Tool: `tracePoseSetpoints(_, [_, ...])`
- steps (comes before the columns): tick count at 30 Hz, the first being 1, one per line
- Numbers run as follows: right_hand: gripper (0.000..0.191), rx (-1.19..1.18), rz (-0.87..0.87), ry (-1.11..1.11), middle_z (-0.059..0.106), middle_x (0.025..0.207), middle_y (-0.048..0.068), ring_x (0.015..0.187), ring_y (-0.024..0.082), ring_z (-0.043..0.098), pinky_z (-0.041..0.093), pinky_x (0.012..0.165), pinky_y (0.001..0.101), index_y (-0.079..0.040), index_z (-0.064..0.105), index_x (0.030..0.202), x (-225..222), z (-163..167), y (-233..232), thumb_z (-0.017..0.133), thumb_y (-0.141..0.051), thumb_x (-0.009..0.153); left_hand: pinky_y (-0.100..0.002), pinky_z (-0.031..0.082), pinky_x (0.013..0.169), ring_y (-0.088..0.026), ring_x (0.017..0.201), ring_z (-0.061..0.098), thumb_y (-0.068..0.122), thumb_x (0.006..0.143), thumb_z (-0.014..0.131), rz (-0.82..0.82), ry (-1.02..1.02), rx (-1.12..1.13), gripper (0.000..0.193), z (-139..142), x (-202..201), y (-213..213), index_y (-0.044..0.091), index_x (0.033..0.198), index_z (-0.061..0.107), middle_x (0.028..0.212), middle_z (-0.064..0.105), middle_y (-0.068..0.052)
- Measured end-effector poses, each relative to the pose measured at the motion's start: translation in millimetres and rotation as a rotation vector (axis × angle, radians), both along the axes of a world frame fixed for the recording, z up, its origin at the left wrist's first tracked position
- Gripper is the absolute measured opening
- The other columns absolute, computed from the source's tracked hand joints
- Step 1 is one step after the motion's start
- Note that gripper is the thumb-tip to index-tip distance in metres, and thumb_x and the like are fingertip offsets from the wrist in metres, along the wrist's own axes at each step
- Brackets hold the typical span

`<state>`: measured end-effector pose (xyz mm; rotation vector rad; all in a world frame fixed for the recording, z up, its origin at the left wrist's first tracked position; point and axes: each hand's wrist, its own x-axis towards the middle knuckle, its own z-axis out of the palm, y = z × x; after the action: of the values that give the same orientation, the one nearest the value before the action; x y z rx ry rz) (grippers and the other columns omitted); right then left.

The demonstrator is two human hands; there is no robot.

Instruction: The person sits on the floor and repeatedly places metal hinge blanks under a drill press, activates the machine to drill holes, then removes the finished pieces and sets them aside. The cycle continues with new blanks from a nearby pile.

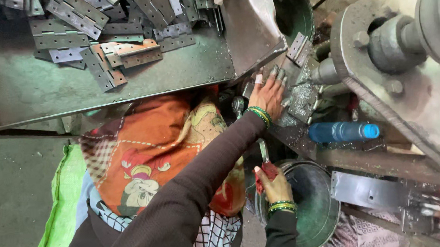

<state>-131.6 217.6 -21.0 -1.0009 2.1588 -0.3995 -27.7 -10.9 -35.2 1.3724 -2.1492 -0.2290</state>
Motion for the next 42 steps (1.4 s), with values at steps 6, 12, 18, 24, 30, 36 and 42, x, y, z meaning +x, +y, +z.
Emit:
tracePoseSetpoints(6, [0.066,0.021,0.221,0.262,0.077,0.088,0.014,0.081,0.025,0.07,0.052,0.072,0.0373,-0.008,0.073,0.107,-7,-10,2,0.072,-0.069,0.081,-0.06,0.029,0.113,-0.031,0.146,0.038,0.038,0.097,0.058,-0.223,0.057,-0.062,0.048,-10,49,17,0.013,0.137,0.059,0.147,0.054,-0.007])
tracePoseSetpoints(12, [0.065,0.186,0.061,0.132,0.067,0.064,0.011,0.046,0.024,0.063,0.051,0.05,0.0393,-0.005,0.068,0.104,9,-2,1,0.071,-0.064,0.078,-0.058,0.035,0.117,-0.027,0.142,0.047,0.034,0.098,0.064,-0.095,0.063,-0.107,0.042,-25,186,31,0.02,0.137,0.061,0.147,0.057,-0.004])
tracePoseSetpoints(18, [0.065,0.191,0.034,0.108,0.062,0.061,0.01,0.044,0.022,0.058,0.047,0.046,0.0385,-0.005,0.067,0.106,16,1,2,0.073,-0.063,0.079,-0.059,0.043,0.097,-0.035,0.131,0.048,0.033,0.078,0.078,0.708,-0.201,0.083,0.074,-18,313,-13,0.006,0.143,0.054,0.146,0.052,-0.015])
tracePoseSetpoints(24, [0.065,0.198,0.045,0.107,0.062,0.061,0.008,0.043,0.021,0.058,0.047,0.045,0.0373,-0.005,0.067,0.106,16,-2,3,0.073,-0.063,0.078,-0.057,0.047,0.094,-0.03,0.115,0.053,0.031,0.074,0.076,0.56,-0.407,0.024,0.056,-20,353,-9,0.008,0.124,0.064,0.119,0.058,-0.009])
tracePoseSetpoints(30, [0.065,0.196,0.03,0.083,0.062,0.061,0.01,0.042,0.021,0.058,0.046,0.043,0.0375,-0.007,0.065,0.108,18,2,2,0.073,-0.063,0.077,-0.041,0.048,0.08,-0.028,0.103,0.056,0.023,0.084,0.071,0.435,-0.45,-0.05,0.028,-28,353,-4,0.009,0.108,0.068,0.107,0.058,-0.01])
tracePoseSetpoints(36, [0.066,0.185,0.024,0.111,0.065,0.062,0.009,0.044,0.021,0.059,0.047,0.045,0.0387,-0.007,0.067,0.108,21,4,2,0.073,-0.064,0.076,-0.041,0.046,0.076,-0.028,0.1,0.056,0.032,0.084,0.07,0.411,-0.455,-0.205,0.036,-26,354,8,0.007,0.11,0.067,0.105,0.059,-0.01])
tracePoseSetpoints(42, [0.066,0.214,0.02,0.141,0.067,0.064,0.01,0.046,0.022,0.063,0.051,0.049,0.0378,-0.006,0.067,0.109,22,8,2,0.073,-0.064,0.077,-0.041,0.045,0.078,-0.026,0.097,0.057,0.034,0.092,0.068,0.446,-0.411,-0.287,0.042,-23,361,9,0.008,0.124,0.068,0.102,0.06,-0.008])
